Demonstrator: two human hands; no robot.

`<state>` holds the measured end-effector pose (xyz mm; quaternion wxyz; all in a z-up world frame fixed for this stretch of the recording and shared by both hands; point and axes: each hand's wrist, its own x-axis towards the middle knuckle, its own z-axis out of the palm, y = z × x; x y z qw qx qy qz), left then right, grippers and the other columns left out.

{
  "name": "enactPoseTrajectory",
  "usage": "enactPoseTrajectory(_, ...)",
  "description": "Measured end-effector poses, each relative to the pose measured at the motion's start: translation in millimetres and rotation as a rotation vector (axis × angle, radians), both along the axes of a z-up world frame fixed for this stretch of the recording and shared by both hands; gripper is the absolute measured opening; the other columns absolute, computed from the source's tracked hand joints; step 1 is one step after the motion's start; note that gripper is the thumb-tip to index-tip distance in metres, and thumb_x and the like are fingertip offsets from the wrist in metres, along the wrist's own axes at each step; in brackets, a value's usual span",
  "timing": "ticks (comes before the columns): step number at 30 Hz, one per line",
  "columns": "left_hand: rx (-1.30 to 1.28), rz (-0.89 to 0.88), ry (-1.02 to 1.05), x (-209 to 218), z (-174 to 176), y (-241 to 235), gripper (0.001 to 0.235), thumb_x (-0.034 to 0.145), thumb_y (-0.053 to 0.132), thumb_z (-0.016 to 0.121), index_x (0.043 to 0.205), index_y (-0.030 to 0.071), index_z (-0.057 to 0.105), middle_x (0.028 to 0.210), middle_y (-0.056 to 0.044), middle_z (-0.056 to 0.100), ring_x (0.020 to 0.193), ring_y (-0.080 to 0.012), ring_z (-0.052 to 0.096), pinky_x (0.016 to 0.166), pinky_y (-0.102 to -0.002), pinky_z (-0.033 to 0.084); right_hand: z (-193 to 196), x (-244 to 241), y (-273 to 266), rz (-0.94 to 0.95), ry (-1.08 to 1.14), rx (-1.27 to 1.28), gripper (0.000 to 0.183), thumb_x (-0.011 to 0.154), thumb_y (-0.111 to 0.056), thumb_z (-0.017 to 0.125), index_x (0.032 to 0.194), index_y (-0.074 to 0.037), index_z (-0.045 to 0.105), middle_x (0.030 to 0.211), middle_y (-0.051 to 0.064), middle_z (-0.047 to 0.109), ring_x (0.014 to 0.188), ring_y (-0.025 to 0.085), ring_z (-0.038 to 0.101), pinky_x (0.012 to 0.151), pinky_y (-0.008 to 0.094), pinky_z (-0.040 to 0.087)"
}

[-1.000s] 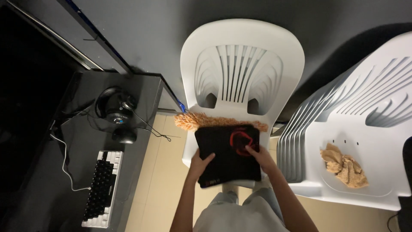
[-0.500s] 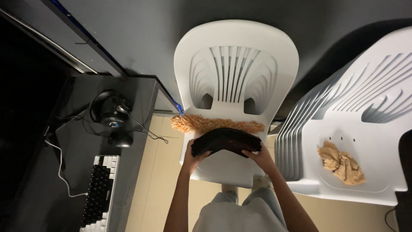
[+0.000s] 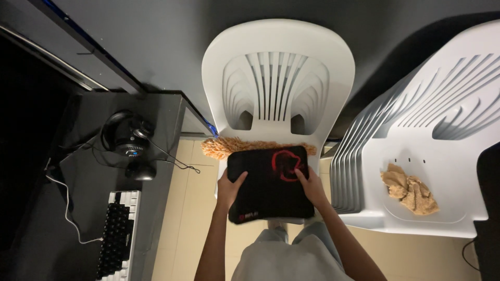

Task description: The person sprays a cloth with liquid from a bottle and wipes several black mousepads placed on white plastic chairs. The person then picks up a mousepad and places it on a desk next to a keyboard and monitor.

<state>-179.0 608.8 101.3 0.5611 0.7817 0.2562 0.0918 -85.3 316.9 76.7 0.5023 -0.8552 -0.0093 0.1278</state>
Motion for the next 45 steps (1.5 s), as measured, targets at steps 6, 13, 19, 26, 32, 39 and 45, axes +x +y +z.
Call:
enactPoseTrajectory(6, 0.168, -0.074, 0.343, -12, -93, 8, 0.067, 0.086, 0.053, 0.077, 0.122, -0.002, 0.064, 0.108, -0.025, 0.074, 0.104, -0.0394, 0.072, 0.090, -0.043, 0.057, -132, -20, -21, 0.090, 0.152, -0.362, 0.062, 0.100, -0.056, 0.059, 0.114, 0.005, 0.065, 0.108, 0.032, 0.071, 0.107, 0.050, 0.066, 0.090, 0.053, 0.053)
enactPoseTrajectory(13, 0.108, -0.016, 0.287, 15, -132, 25, 0.060, 0.090, 0.048, 0.073, 0.124, -0.001, 0.062, 0.111, -0.025, 0.072, 0.107, -0.0414, 0.069, 0.092, -0.045, 0.055, -162, 31, -5, 0.059, 0.004, -0.244, 0.054, 0.100, -0.048, 0.059, 0.120, 0.001, 0.064, 0.106, 0.033, 0.071, 0.106, 0.051, 0.065, 0.090, 0.054, 0.053)
enactPoseTrajectory(19, 0.086, 0.030, 0.194, 39, -167, 50, 0.053, 0.092, 0.033, 0.070, 0.132, 0.001, 0.057, 0.118, -0.022, 0.073, 0.110, -0.0351, 0.071, 0.093, -0.041, 0.057, -104, 51, 9, 0.077, -0.270, -0.155, 0.047, 0.090, -0.015, 0.064, 0.133, 0.004, 0.056, 0.121, 0.029, 0.067, 0.115, 0.047, 0.062, 0.098, 0.052, 0.049)
enactPoseTrajectory(26, 0.119, 0.082, 0.085, -23, -151, 26, 0.046, 0.094, 0.027, 0.072, 0.131, 0.002, 0.062, 0.121, -0.017, 0.071, 0.108, -0.0298, 0.070, 0.092, -0.038, 0.056, -74, 10, 50, 0.326, -0.523, -0.135, 0.051, 0.088, -0.008, 0.066, 0.137, 0.000, 0.053, 0.131, 0.024, 0.058, 0.123, 0.044, 0.054, 0.107, 0.049, 0.043)
enactPoseTrajectory(32, -0.105, 0.150, 0.034, -100, -98, 9, 0.036, 0.098, 0.027, 0.066, 0.127, 0.007, 0.065, 0.115, -0.010, 0.076, 0.106, -0.0204, 0.073, 0.091, -0.033, 0.057, -42, -30, 112, 0.626, -0.318, 0.042, 0.052, 0.092, -0.009, 0.063, 0.141, -0.003, 0.050, 0.136, 0.019, 0.057, 0.123, 0.037, 0.058, 0.103, 0.044, 0.048)
enactPoseTrajectory(39, -0.183, 0.349, 0.009, -142, -31, 17, 0.028, 0.100, 0.023, 0.063, 0.123, 0.007, 0.066, 0.116, -0.006, 0.077, 0.100, -0.0170, 0.075, 0.086, -0.031, 0.059, -23, -46, 166, 0.948, -0.050, 0.191, 0.051, 0.099, -0.017, 0.061, 0.146, -0.006, 0.044, 0.135, 0.013, 0.061, 0.112, 0.024, 0.069, 0.090, 0.035, 0.059)
enactPoseTrajectory(45, -0.133, 0.368, -0.077, -157, -33, 54, 0.029, 0.098, 0.020, 0.064, 0.123, 0.006, 0.066, 0.115, -0.006, 0.077, 0.098, -0.0177, 0.074, 0.083, -0.033, 0.059, 9, -43, 239, 1.154, -0.070, 0.159, 0.058, 0.097, -0.013, 0.063, 0.150, -0.009, 0.040, 0.135, 0.012, 0.063, 0.114, 0.022, 0.069, 0.091, 0.035, 0.058)
